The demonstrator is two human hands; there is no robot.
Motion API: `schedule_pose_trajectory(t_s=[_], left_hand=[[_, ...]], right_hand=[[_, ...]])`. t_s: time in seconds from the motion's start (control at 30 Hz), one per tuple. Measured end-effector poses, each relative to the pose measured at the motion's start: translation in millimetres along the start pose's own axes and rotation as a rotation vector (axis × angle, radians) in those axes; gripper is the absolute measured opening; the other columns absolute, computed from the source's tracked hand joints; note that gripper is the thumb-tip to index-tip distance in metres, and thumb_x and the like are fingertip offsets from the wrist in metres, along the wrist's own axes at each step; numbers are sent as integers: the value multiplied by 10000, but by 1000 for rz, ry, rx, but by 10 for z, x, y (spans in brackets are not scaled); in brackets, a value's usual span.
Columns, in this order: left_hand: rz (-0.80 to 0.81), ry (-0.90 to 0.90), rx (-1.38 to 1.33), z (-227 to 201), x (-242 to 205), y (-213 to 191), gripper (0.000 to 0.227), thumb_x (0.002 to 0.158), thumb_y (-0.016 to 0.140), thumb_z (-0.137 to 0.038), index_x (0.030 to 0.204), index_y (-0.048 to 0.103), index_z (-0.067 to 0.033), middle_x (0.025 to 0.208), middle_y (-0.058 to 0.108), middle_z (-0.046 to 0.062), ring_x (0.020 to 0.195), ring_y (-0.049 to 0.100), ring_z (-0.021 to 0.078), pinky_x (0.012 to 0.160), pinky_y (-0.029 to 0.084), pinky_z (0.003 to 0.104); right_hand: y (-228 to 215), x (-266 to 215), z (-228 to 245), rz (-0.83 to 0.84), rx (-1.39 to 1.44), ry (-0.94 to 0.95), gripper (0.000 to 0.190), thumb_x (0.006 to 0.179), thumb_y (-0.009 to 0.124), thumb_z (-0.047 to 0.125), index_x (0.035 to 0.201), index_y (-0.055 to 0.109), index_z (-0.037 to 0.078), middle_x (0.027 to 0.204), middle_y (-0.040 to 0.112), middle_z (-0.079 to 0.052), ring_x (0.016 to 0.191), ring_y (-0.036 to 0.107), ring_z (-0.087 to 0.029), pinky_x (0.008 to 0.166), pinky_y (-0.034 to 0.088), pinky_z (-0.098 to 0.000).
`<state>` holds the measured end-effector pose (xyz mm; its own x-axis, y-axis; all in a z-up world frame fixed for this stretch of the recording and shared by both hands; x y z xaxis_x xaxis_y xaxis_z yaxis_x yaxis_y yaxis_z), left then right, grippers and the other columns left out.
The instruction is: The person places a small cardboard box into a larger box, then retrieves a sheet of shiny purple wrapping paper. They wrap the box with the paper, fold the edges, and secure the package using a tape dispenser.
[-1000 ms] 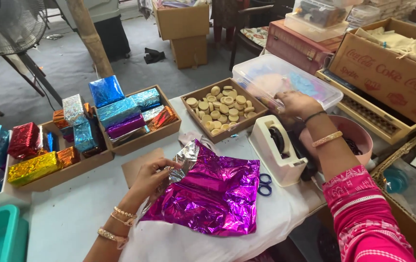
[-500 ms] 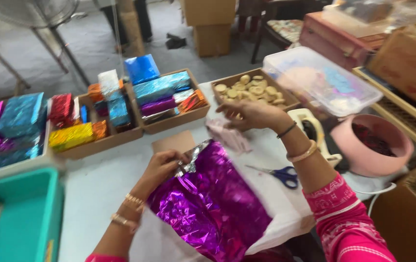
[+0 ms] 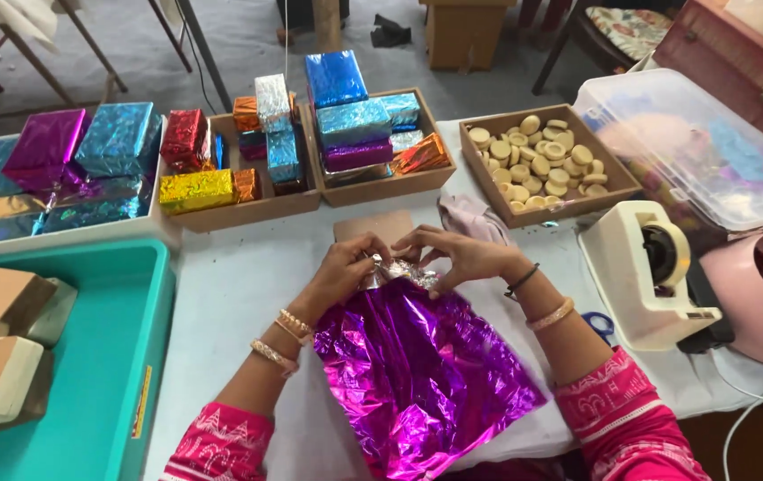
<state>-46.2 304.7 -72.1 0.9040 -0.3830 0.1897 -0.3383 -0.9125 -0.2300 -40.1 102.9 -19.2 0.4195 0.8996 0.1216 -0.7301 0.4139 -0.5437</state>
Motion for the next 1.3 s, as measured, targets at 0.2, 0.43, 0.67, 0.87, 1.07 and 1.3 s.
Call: schedule_pose_trajectory(t_s=[0.2, 0.43, 0.67, 0.87, 1.07, 1.3], left_hand=[[-3, 67, -11, -35, -11, -74, 175, 916, 550, 64, 997, 685, -13, 782, 693, 14, 628, 588, 28, 533, 476, 206], [29, 21, -59, -58, -72, -99, 173, 921, 556, 53, 1030, 679, -5, 769, 655, 11, 596, 570, 44, 500, 458, 217], [90, 282, 142, -359, -95, -50, 298, 881, 802, -91, 1122, 638, -29, 982, 655, 5, 760, 609, 53, 611, 529, 215], [19, 155, 160, -199, -90, -168, 363, 849, 863, -122, 1140, 661, -42, 936, 649, 1, 711, 533, 50, 581, 443, 224], [118, 167, 4, -268, -111, -114, 465, 845, 857, -133, 1210, 578, -62, 987, 658, -39, 795, 635, 24, 665, 544, 201], [37, 192, 206, -336, -148, -181, 476, 806, 753, 18, 1252, 600, -45, 875, 612, -12, 736, 549, 54, 631, 475, 226]], right_hand=[[53, 27, 212, -23, -72, -50, 726, 700, 900, 76, 1352, 580, 82, 1340, 510, -83, 1195, 560, -207, 989, 530, -324], [132, 60, -258, -177, -107, -52, 256, 827, 802, 88, 1067, 720, 53, 1139, 606, -57, 1058, 627, -163, 917, 553, -296], [-11, 13, -256, -325, 48, 65, 306, 844, 802, 236, 1042, 696, 28, 1066, 616, -52, 979, 583, -169, 877, 494, -311], [76, 93, 183, -341, -255, -131, 537, 684, 895, 261, 1123, 663, 56, 1228, 554, -89, 1220, 502, -246, 1054, 417, -374], [-12, -23, -313, -636, -171, -78, 240, 834, 780, 92, 1059, 697, 75, 1177, 667, -70, 1152, 607, -192, 1013, 489, -333], [27, -127, -737, -891, 258, 110, 106, 1025, 618, 106, 1076, 648, 17, 955, 687, 3, 869, 616, -38, 770, 511, -193]])
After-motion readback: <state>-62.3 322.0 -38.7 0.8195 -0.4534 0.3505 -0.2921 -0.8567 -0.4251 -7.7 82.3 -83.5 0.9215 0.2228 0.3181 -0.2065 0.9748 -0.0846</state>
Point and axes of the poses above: each hand's wrist, its own x-axis towards the middle knuckle, its own y-axis out of the palm, z = x × y, the point moved 5 cm from there along x, towards the middle knuckle
